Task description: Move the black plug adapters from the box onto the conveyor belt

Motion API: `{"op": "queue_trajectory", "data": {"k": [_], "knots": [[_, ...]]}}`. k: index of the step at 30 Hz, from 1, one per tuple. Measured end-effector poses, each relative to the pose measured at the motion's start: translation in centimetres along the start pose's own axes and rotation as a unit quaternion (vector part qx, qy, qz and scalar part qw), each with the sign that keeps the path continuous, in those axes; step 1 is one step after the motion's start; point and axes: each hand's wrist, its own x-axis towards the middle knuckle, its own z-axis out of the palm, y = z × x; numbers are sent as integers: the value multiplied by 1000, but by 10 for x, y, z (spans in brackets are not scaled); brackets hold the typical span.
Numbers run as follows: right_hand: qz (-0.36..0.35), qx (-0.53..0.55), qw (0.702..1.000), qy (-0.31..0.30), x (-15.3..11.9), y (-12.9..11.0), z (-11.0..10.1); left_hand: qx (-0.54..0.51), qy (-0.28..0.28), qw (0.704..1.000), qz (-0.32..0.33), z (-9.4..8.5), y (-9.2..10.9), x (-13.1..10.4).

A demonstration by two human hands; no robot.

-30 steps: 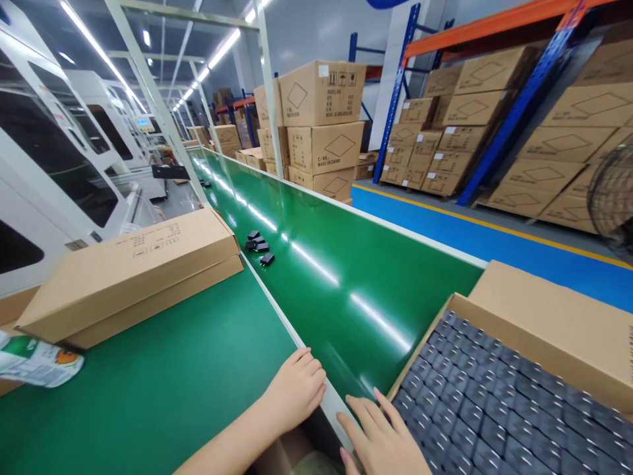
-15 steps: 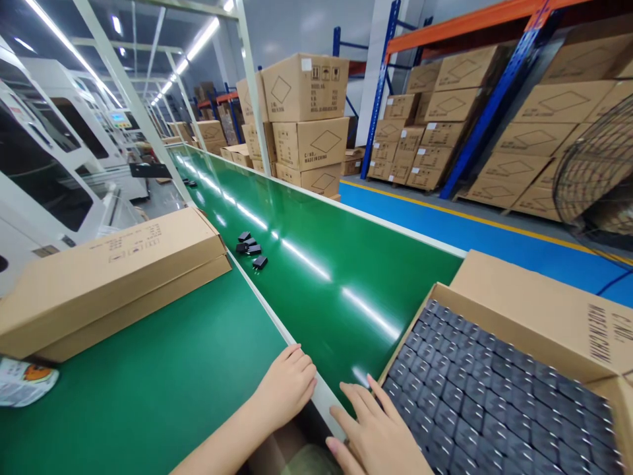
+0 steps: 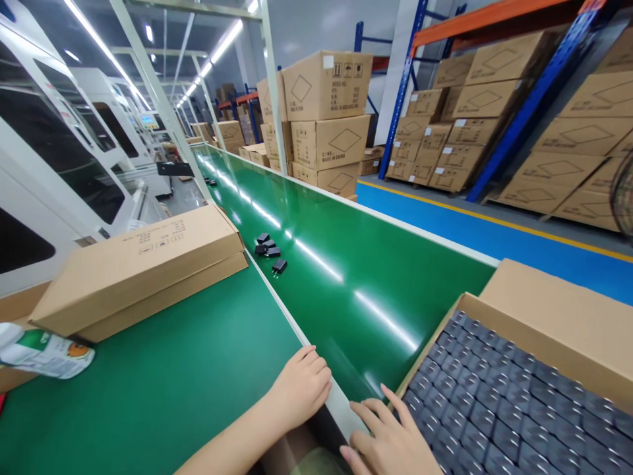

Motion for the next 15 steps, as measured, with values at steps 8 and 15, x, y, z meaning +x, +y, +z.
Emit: {"op": "queue_trajectory", "data": {"k": [8,15], "knots": [[-81,-68,992,66,3,8,-8,2,-6,1000,5,3,0,1],[-157,-76,982,72,14,9,-20,4,1,1000,8,4,2,2]]}}
